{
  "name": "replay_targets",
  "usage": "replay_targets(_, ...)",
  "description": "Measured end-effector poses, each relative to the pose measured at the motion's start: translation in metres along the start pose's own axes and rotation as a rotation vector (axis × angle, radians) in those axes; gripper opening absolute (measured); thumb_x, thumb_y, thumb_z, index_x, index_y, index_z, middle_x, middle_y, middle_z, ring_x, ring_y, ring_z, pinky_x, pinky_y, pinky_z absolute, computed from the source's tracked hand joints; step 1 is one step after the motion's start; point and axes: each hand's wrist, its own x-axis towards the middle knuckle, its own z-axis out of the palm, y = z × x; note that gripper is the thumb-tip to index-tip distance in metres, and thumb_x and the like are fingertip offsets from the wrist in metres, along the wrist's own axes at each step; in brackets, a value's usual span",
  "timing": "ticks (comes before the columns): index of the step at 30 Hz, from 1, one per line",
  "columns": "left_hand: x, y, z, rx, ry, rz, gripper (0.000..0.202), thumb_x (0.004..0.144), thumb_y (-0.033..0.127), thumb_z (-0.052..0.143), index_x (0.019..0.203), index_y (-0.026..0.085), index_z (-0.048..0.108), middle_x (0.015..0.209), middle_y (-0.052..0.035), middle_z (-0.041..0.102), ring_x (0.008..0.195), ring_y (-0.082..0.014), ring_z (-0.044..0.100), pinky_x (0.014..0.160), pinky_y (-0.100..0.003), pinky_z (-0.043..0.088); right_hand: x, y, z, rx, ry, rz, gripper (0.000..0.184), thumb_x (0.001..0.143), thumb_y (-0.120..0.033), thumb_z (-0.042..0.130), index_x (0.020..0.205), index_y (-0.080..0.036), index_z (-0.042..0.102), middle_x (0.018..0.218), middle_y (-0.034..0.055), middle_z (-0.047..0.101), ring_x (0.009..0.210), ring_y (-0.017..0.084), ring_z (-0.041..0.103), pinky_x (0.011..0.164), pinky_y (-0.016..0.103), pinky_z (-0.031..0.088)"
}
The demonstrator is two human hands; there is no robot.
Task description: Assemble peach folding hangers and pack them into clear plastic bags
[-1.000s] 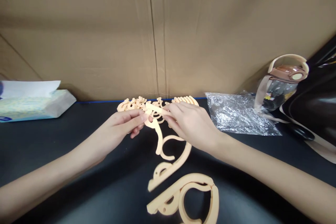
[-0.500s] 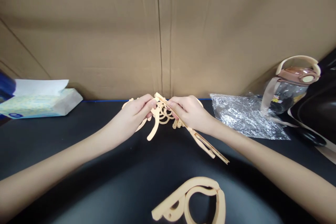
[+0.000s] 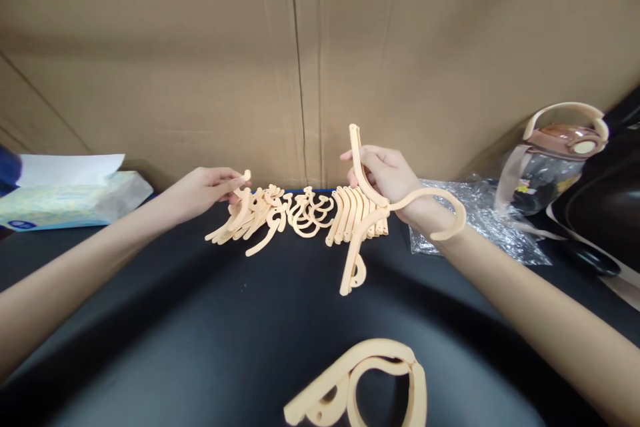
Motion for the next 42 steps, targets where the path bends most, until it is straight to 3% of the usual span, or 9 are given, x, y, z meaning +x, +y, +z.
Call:
replay_targets(4,0.008,-0.017,0.007,-0.042,0.052,-0.036,0.032,0.102,0.037,0.067,0.126,0.016,0.065,0.123,-0.0093,0.068,0.103,-0.0234,0.07,0.088,-0.044,0.061,-0.001,-0.002,0.001,0.098,0.042,-0.022,0.009,0.095,-0.026,0.055,0.096,-0.021,0.062,0.058,-0.0032,0.061,0.04,0.01,0.041,0.037,0.024,0.032)
replay_targets(8,-0.004,-0.006,0.016,-0.174,0.107,0.022,0.037,0.102,0.047,0.063,0.124,0.017,0.065,0.122,-0.0096,0.068,0.105,-0.0244,0.068,0.09,-0.044,0.058,-0.003,0.002,0.001,0.166,0.058,-0.08,0.002,0.096,-0.028,0.055,0.096,-0.026,0.055,0.079,0.0015,0.075,0.059,0.015,0.063,0.056,0.029,0.056)
replay_targets(11,-0.019,0.016,0.02,-0.355,-0.078,0.103,0.064,0.099,0.073,0.042,0.101,0.017,0.075,0.105,-0.0099,0.074,0.095,-0.0243,0.067,0.077,-0.036,0.054,-0.006,0.006,0.003,0.182,0.082,-0.166,0.007,0.093,-0.028,0.058,0.094,-0.028,0.051,0.106,0.0045,0.08,0.092,0.018,0.075,0.086,0.038,0.063)
replay_targets(15,-0.037,0.038,0.027,-0.559,-0.312,0.167,0.052,0.077,0.07,0.071,0.077,0.019,0.07,0.088,-0.0073,0.071,0.078,-0.0193,0.062,0.065,-0.029,0.047,-0.011,0.01,0.01,0.171,0.22,-0.269,0.023,0.083,-0.022,0.065,0.089,-0.029,0.044,0.116,0.0019,0.079,0.107,0.019,0.076,0.102,0.04,0.059)
replay_targets(21,-0.048,0.046,0.053,-0.721,-0.103,0.14,0.046,0.073,0.046,0.086,0.104,0.023,0.06,0.111,-0.0028,0.066,0.097,-0.0174,0.061,0.082,-0.029,0.048,-0.024,0.008,0.024,0.3,0.261,-0.206,0.027,0.077,-0.012,0.062,0.086,-0.028,0.044,0.1,-0.0032,0.08,0.1,0.016,0.077,0.098,0.035,0.061)
replay_targets(25,-0.056,0.053,0.067,-0.82,-0.284,0.171,0.053,0.079,0.041,0.082,0.126,0.022,0.066,0.134,-0.0092,0.068,0.119,-0.0249,0.065,0.099,-0.037,0.051,-0.038,-0.001,0.032,0.273,0.138,-0.151,0.027,0.08,-0.015,0.062,0.086,-0.028,0.04,0.108,-0.0013,0.08,0.108,0.018,0.077,0.098,0.035,0.062)
replay_targets(30,-0.066,0.057,0.071,-0.878,-0.404,0.152,0.031,0.091,0.044,0.07,0.111,0.021,0.078,0.122,-0.0102,0.075,0.1,-0.0227,0.069,0.085,-0.033,0.055,-0.046,-0.009,0.035,0.341,0.112,-0.07,0.024,0.08,-0.017,0.068,0.085,-0.027,0.046,0.106,0.0007,0.078,0.107,0.02,0.077,0.096,0.034,0.063)
replay_targets(35,-0.064,0.058,0.059,-0.951,-0.403,0.123,0.039,0.085,0.033,0.067,0.122,0.023,0.076,0.118,-0.0097,0.078,0.07,-0.0151,0.062,0.069,-0.03,0.053,-0.037,-0.002,0.029,0.229,0.11,-0.125,0.024,0.082,-0.027,0.074,0.099,-0.026,0.055,0.11,0.0028,0.076,0.111,0.023,0.075,0.093,0.039,0.064)
replay_targets(42,-0.06,0.057,0.052,-1.017,-0.36,0.148,0.018,0.081,0.021,0.065,0.092,0.022,0.08,0.102,-0.0057,0.079,0.099,-0.0222,0.069,0.091,-0.033,0.053,-0.024,0.004,0.019,0.07,0.119,-0.198,0.042,0.064,-0.044,0.094,0.081,-0.023,0.061,0.071,-0.0029,0.071,0.067,0.017,0.072,0.067,0.032,0.062)
